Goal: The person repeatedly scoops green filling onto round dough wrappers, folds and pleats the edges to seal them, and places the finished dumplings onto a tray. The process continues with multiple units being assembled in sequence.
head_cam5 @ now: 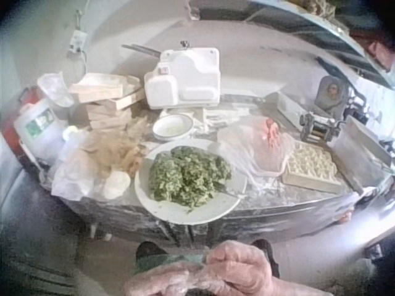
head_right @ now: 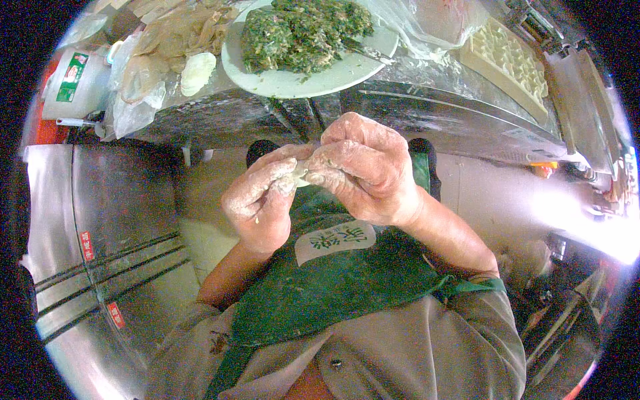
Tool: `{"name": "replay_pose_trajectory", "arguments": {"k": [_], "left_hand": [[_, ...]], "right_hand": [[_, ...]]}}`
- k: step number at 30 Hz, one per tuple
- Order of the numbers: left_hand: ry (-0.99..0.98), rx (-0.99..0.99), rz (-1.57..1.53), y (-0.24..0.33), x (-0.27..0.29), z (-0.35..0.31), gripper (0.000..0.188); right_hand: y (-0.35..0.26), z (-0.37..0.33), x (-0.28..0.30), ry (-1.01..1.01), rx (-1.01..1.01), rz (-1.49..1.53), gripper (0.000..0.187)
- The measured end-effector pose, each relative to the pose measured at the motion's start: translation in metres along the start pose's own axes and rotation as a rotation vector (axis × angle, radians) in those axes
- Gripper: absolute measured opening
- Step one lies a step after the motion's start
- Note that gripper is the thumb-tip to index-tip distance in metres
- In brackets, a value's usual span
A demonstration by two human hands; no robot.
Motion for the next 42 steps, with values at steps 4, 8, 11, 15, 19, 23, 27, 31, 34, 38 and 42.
{"name": "replay_pose_trajectory", "arguments": {"k": [4, 8, 11, 15, 19, 23, 27, 31, 34, 38, 42], "left_hand": [[0.16, 0.19, -0.097, 0.001, -0.002, -0.002, 0.019], [0.317, 0.374, -0.313, -0.001, -0.006, 0.006, 0.023], [0.191, 0.357, -0.236, -0.005, -0.004, 0.006, 0.03], [0.23, 0.287, -0.315, -0.017, -0.013, 0.012, 0.07], [0.16, 0.399, -0.257, -0.032, -0.027, -0.006, 0.048], [-0.11, 0.346, -0.189, -0.035, -0.022, -0.005, 0.051], [0.085, 0.481, -0.389, -0.039, -0.03, -0.01, 0.047], [0.034, 0.331, -0.307, -0.043, -0.032, -0.006, 0.042], [-0.084, 0.248, -0.167, -0.038, -0.029, -0.001, 0.038], [-0.09, 0.214, -0.094, -0.041, -0.029, -0.008, 0.035], [-0.092, 0.261, -0.079, -0.044, -0.028, -0.01, 0.034]], "right_hand": [[0.007, -0.001, 0.0, -0.039, -0.043, 0.055, 0.035], [0.032, -0.011, -0.016, -0.15, -0.165, 0.301, 0.064], [0.035, -0.015, -0.033, -0.183, -0.325, 0.518, 0.058], [0.024, -0.014, -0.054, -0.05, -0.759, 1.011, 0.042], [0.022, -0.021, -0.055, 0.028, -0.851, 1.296, 0.039], [0.036, -0.031, -0.047, -0.142, -0.727, 1.043, 0.035], [0.036, -0.035, -0.041, -0.147, -0.69, 0.747, 0.038], [0.025, -0.031, -0.04, -0.179, -0.85, 1.029, 0.037], [0.032, -0.036, -0.04, -0.157, -0.699, 0.886, 0.037], [0.032, -0.041, -0.042, -0.083, -0.814, 0.806, 0.034], [0.025, -0.032, -0.045, -0.019, -0.717, 0.626, 0.029]]}}
Point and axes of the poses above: each hand's wrist, its own z-axis towards the middle knuckle, its own x-axis out of the back of the hand, y = z × x, the point moved 2 cm from there along z, towards the middle knuckle, and after that the axes turned 15 degrees about -x, right-handed, at the moved point
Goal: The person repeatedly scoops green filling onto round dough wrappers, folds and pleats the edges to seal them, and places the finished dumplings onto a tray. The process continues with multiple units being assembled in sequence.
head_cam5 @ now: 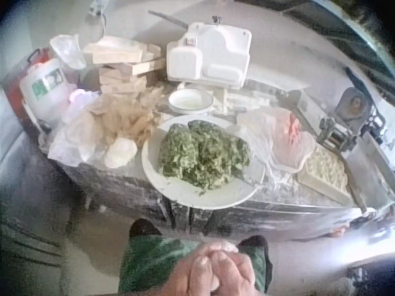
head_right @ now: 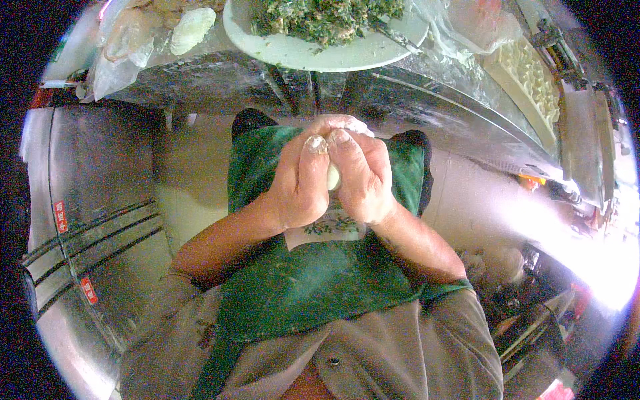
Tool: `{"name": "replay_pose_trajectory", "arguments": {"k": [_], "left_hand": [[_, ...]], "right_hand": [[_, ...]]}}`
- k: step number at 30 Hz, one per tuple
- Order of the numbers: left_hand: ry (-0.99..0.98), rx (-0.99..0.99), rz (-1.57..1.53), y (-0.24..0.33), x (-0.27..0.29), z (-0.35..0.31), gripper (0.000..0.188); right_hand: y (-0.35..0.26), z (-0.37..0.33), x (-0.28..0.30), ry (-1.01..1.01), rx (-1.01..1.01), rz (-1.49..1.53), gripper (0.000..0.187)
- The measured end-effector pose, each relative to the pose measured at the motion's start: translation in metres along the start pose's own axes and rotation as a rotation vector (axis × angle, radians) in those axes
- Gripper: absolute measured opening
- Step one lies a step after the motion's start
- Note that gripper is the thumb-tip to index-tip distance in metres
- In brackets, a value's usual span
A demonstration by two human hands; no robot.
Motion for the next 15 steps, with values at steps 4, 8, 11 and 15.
{"name": "replay_pose_trajectory", "arguments": {"k": [4, 8, 11, 15], "left_hand": [[-0.009, -0.042, 0.093, 0.0, 0.001, 0.002, 0.034], [-0.032, -0.03, 0.133, -0.001, 0.002, 0.001, 0.034], [-0.003, -0.027, 0.171, -0.005, 0.002, 0.0, 0.033], [0.006, 0.03, 0.098, -0.013, 0.001, -0.001, 0.039]], "right_hand": [[0.009, -0.001, 0.001, -0.025, -0.091, 0.105, 0.031], [0.012, -0.003, 0.0, 0.013, 0.019, 0.013, 0.032], [0.014, 0.001, 0.001, 0.061, 0.103, -0.133, 0.033], [0.012, 0.006, 0.004, 0.024, -0.099, -0.005, 0.038]]}}
Point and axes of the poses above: each hand's wrist, its own z-axis towards the middle knuckle, its own x-axis out of the back of the hand, y = z × x, the point moved 2 cm from there along z, towards the middle knuckle, and after that the axes turned 15 degrees about -x, right-handed, at the moved point
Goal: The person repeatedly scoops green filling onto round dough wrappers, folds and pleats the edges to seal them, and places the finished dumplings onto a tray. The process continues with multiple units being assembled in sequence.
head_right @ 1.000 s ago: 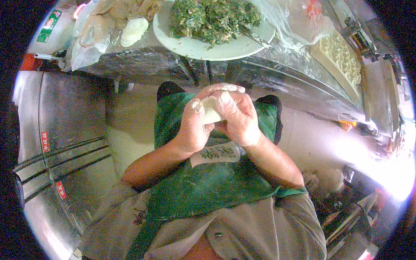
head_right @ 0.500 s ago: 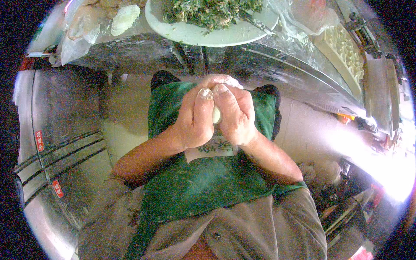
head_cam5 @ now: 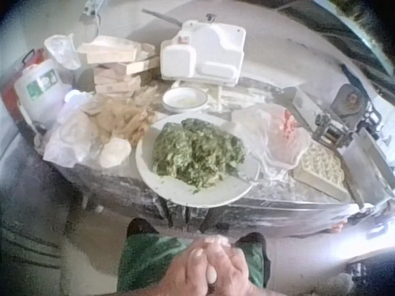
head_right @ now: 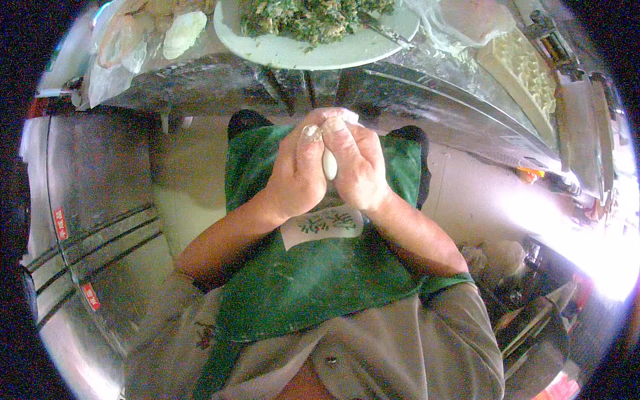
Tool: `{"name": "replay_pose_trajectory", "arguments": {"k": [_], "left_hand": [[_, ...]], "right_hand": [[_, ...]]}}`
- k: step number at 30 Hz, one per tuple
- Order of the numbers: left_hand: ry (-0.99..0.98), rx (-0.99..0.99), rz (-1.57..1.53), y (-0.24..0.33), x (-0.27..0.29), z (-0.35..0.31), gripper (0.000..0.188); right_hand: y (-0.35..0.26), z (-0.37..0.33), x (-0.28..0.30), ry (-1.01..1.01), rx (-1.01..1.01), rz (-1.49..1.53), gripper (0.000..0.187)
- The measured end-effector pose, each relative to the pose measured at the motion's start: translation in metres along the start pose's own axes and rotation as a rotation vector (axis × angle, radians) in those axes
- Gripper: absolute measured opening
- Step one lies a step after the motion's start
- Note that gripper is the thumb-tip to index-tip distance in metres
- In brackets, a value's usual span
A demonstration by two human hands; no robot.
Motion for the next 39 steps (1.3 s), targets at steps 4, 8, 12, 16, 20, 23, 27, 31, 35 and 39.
{"name": "replay_pose_trajectory", "arguments": {"k": [4, 8, 12, 16, 20, 23, 27, 31, 35, 39], "left_hand": [[0.409, 0.353, -0.492, 0.013, -0.008, -0.004, 0.073], [0.407, 0.544, -1.152, 0.025, 0.0, -0.012, 0.071], [0.474, 0.466, -0.971, 0.024, -0.012, -0.014, 0.069], [0.498, 0.381, -0.891, 0.024, -0.016, -0.01, 0.069], [0.43, 0.367, -0.907, 0.028, -0.019, -0.003, 0.068], [0.384, 0.358, -0.795, 0.028, -0.024, -0.003, 0.072], [0.301, 0.337, -0.621, 0.026, -0.01, -0.003, 0.072], [0.297, 0.352, -0.459, 0.012, 0.008, -0.017, 0.071], [0.287, 0.393, -0.443, 0.004, 0.008, -0.024, 0.067], [0.29, 0.358, -0.417, 0.007, 0.011, -0.026, 0.062]], "right_hand": [[-0.02, 0.001, 0.022, -0.062, 0.143, -0.254, 0.043], [-0.047, 0.011, 0.024, -0.082, 0.72, -0.799, 0.023], [-0.054, 0.004, 0.023, 0.054, 0.726, -0.938, 0.021], [-0.059, -0.003, 0.032, 0.103, 0.776, -0.945, 0.023], [-0.053, -0.004, 0.046, 0.185, 0.823, -0.862, 0.022], [-0.055, -0.02, 0.072, 0.191, 0.63, -0.751, 0.017], [-0.092, -0.041, 0.15, 0.581, 0.613, -0.914, 0.011], [-0.147, -0.071, 0.279, 1.159, 0.339, -0.97, 0.011], [-0.141, -0.069, 0.411, 1.271, 0.093, -0.928, 0.017], [-0.126, -0.049, 0.44, 1.187, -0.079, -1.078, 0.023]]}}
Point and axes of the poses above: each hand's wrist, its own z-axis towards the middle knuckle, its own x-axis out of the back of the hand, y = z × x, the point moved 2 cm from there along z, towards the middle knuckle, and after that the axes turned 15 degrees about -x, right-handed, at the moved point
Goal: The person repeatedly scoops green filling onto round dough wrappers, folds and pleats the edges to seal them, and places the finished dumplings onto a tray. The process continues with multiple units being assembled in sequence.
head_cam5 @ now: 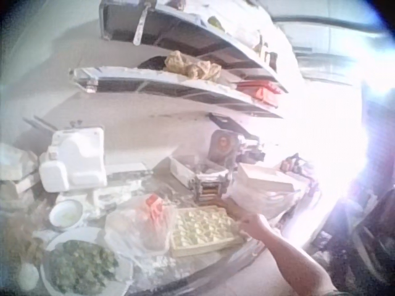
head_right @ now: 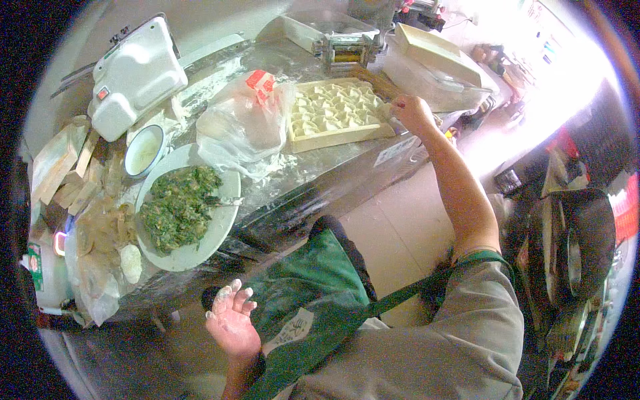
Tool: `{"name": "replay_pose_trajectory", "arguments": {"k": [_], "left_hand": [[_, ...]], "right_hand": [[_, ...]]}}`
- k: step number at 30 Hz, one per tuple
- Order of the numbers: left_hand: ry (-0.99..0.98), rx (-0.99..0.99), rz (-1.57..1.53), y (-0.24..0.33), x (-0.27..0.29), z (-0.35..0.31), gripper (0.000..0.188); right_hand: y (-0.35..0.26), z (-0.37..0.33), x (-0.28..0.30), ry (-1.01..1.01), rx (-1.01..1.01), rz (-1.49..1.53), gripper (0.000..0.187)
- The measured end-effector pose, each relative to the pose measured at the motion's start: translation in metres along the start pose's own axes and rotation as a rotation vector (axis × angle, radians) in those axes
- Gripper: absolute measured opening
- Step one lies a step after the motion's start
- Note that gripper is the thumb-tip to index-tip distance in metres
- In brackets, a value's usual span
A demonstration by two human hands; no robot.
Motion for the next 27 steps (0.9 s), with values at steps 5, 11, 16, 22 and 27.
{"name": "replay_pose_trajectory", "arguments": {"k": [5, 11, 16, 22, 27], "left_hand": [[0.035, -0.06, 0.092, 0.006, 0.004, -0.002, 0.06], [0.036, -0.041, 0.1, 0.0, 0.002, 0.0, 0.058], [-0.003, 0.002, 0.108, -0.001, -0.008, 0.005, 0.054], [0.098, 0.069, 0.124, 0.0, -0.001, 0.001, 0.05], [0.138, 0.075, 0.096, -0.008, 0.014, 0.004, 0.043]], "right_hand": [[0.003, 0.006, -0.009, -0.077, 0.05, 0.162, 0.022], [-0.001, 0.008, -0.014, -0.035, 0.112, 0.138, 0.02], [-0.015, 0.006, -0.021, -0.149, 0.006, 0.359, 0.022], [-0.029, 0.01, -0.023, 0.146, 0.084, -0.081, 0.025], [-0.115, -0.078, -0.004, 0.195, 0.283, 0.267, 0.018]]}}
Point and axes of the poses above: each hand's wrist, its own z-axis towards the middle knuckle, its own x-axis out of the back of the hand, y = z × x, the point moved 2 cm from there along z, towards the middle knuckle, and after that the axes turned 15 degrees about -x, right-handed, at the moved point
